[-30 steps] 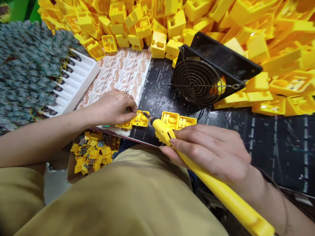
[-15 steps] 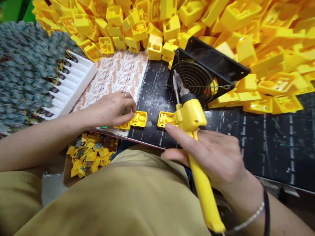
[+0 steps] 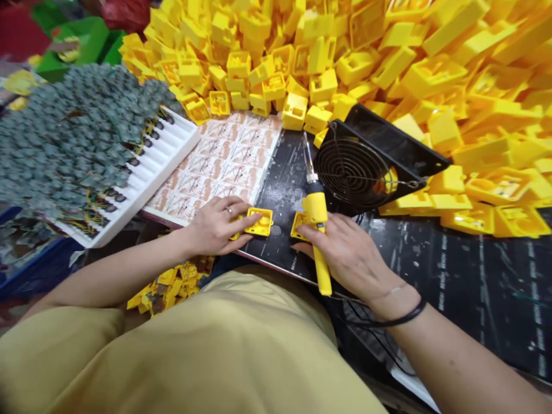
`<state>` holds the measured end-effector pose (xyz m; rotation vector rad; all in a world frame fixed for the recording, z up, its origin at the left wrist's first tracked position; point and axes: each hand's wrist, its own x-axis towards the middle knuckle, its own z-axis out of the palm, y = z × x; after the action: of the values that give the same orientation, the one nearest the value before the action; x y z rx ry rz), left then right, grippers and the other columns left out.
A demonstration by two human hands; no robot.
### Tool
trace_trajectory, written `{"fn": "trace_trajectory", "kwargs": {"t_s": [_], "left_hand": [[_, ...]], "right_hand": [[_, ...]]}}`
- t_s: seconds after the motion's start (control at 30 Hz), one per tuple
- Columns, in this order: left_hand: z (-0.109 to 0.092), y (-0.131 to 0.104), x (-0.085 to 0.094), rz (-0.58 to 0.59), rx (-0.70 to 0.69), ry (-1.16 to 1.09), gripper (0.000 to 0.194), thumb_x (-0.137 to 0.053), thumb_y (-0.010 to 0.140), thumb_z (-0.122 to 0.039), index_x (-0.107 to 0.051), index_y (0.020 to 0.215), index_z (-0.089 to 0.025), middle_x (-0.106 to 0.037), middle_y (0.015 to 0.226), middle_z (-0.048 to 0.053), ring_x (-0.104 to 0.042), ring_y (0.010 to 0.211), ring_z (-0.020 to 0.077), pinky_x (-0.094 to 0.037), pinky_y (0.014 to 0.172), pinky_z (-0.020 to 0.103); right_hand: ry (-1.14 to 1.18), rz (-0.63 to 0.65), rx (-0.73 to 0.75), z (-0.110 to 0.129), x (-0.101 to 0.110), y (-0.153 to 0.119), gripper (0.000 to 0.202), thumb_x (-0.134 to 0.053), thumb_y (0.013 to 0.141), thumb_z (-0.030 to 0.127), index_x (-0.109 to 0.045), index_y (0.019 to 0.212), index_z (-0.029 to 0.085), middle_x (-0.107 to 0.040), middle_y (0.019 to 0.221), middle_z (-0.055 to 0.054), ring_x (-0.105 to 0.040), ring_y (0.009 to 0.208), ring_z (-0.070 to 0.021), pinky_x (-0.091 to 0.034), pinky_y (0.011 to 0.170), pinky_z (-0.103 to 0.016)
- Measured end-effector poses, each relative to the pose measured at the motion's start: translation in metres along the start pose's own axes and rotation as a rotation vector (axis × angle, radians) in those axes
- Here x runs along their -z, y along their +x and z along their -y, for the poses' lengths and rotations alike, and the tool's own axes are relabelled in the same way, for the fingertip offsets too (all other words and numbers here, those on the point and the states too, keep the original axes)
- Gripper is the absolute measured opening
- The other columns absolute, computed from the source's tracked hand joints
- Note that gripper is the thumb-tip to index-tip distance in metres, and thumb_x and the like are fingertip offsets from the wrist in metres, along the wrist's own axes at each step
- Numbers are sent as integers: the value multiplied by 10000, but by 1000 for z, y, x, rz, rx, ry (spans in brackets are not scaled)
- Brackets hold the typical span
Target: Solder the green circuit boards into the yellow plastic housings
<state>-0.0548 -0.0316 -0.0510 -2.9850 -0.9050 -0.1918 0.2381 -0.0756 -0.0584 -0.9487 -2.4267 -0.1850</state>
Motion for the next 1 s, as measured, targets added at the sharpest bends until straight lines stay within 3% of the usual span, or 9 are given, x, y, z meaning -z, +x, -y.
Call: {"fn": "trace_trajectory", "kwargs": {"t_s": [0.13,0.23,0.3,0.4,0.53,0.67,0.8,0.9,1.0], "left_hand": [[15,-59,49,84,92,-136,390,-457,931,-376,-670,1197,-187,-727,1002,101,-669,922,219,-565,781,343],[29,-97,97,407,201,-217,431,-541,903,-450,-609,1299,-295,-685,1226,59,-684,1005,212,-562,806,307],[42,-95,115,534,253,-206,441,-573,878,-487,-618,1288,-332,-619,1357,42,-665,1101,240,-554,831,314],[76,-46,115,479,425,-124,461,-447,940,-475,-605,1307,-245,-652,1303,86,-662,1096,248,-509,934,374],[148,44,88,267,765,156,638,-498,892,-487,-459,1419,-131,-608,1321,183,-539,1254,340,-425,1015,476],[200,97,59,275,837,171,773,-619,790,-477,-438,1410,-51,-560,1335,278,-535,1234,396,-423,1004,525],[189,117,38,268,761,122,830,-615,787,-441,-313,1508,-161,-444,1448,247,-563,1213,376,-478,948,447],[152,120,33,290,618,69,695,-591,822,-357,-379,1480,-283,-362,1527,168,-565,1213,326,-487,944,403],[107,113,37,335,405,23,626,-582,834,-285,-436,1443,-298,-337,1541,164,-587,1163,308,-502,904,398]], "right_hand": [[15,-59,9,3,-8,1,219,-655,875,205,-565,1072,171,-698,970,-89,-694,921,-230,-597,733,-334],[66,-62,21,7,-10,3,266,-670,863,190,-558,1105,182,-700,988,-66,-686,943,-202,-594,789,-318],[81,-67,29,10,-12,8,297,-676,859,184,-555,1129,184,-702,1012,-65,-684,956,-196,-588,806,-312],[75,-94,46,12,-17,15,254,-658,870,177,-568,1108,170,-710,991,-77,-695,916,-196,-583,753,-296],[60,-144,55,12,-22,18,188,-652,874,178,-587,1048,152,-712,883,-75,-699,807,-187,-565,670,-283],[73,-171,47,8,-24,20,171,-658,860,169,-591,1017,170,-707,840,-51,-688,778,-166,-566,682,-284],[95,-167,29,6,-24,24,147,-643,866,169,-591,1003,172,-692,790,-39,-677,732,-162,-559,659,-286],[109,-167,19,5,-23,25,158,-650,869,179,-588,1014,171,-700,823,-48,-681,752,-163,-561,672,-283],[118,-166,-9,6,-21,23,194,-684,845,186,-598,1018,175,-714,903,-72,-691,823,-177,-570,704,-287]]}}
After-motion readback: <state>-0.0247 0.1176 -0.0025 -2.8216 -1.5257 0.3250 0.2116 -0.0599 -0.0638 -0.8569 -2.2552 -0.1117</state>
